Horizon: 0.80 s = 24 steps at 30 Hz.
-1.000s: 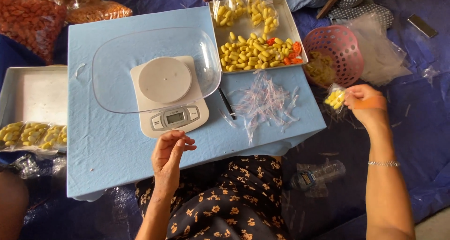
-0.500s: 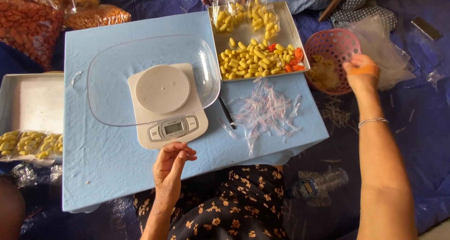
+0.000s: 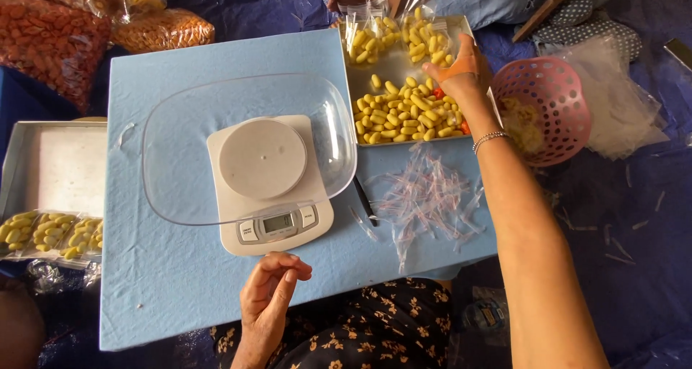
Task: Manually portioning and bagging small yellow snacks into plastic bags on a floor-based production setup.
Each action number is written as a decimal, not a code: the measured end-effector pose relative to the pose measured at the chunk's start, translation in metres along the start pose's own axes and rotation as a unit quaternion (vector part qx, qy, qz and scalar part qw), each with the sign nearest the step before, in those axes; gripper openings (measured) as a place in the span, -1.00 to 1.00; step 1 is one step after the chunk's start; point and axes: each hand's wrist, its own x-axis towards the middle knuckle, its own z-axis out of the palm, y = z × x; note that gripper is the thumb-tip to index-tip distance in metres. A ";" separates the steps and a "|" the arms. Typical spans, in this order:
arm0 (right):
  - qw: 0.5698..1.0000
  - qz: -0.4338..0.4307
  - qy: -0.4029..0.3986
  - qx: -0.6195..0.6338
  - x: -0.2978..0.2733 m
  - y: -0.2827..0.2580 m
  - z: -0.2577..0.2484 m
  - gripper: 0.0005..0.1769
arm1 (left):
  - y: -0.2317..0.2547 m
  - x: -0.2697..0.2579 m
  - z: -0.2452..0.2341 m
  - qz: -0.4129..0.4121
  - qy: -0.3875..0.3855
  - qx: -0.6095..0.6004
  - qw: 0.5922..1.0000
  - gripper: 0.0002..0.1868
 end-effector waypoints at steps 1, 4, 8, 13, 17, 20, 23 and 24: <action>1.000 -0.001 -0.001 0.000 0.000 -0.001 0.003 0.02 | 0.000 0.001 0.000 0.000 0.001 0.000 1.000 -0.84; 0.999 0.003 0.015 -0.052 0.001 0.000 0.013 -0.10 | -0.002 0.003 0.000 0.004 0.001 -0.002 1.000 -0.83; 0.998 -0.025 0.058 -0.031 0.000 0.006 0.017 -0.34 | -0.006 0.003 0.001 -0.016 -0.002 -0.030 0.999 -0.82; 0.993 -0.064 0.093 0.037 -0.005 0.014 0.004 -0.43 | -0.005 0.003 0.001 -0.021 -0.011 -0.040 0.999 -0.81; 0.975 -0.133 0.145 0.103 -0.022 0.003 -0.026 -0.46 | 0.001 0.001 0.004 -0.010 -0.027 -0.031 0.999 -0.81; 0.957 -0.198 0.119 0.176 -0.073 -0.042 -0.071 -0.50 | 0.010 0.002 0.012 0.008 -0.054 -0.045 0.997 -0.81; 0.932 -0.261 0.044 0.249 -0.138 -0.085 -0.103 -0.55 | 0.027 0.007 0.025 0.041 -0.084 -0.037 0.995 -0.74; 0.911 -0.300 0.014 0.284 -0.160 -0.096 -0.109 -0.55 | 0.034 0.008 0.030 0.061 -0.096 -0.017 0.993 -0.67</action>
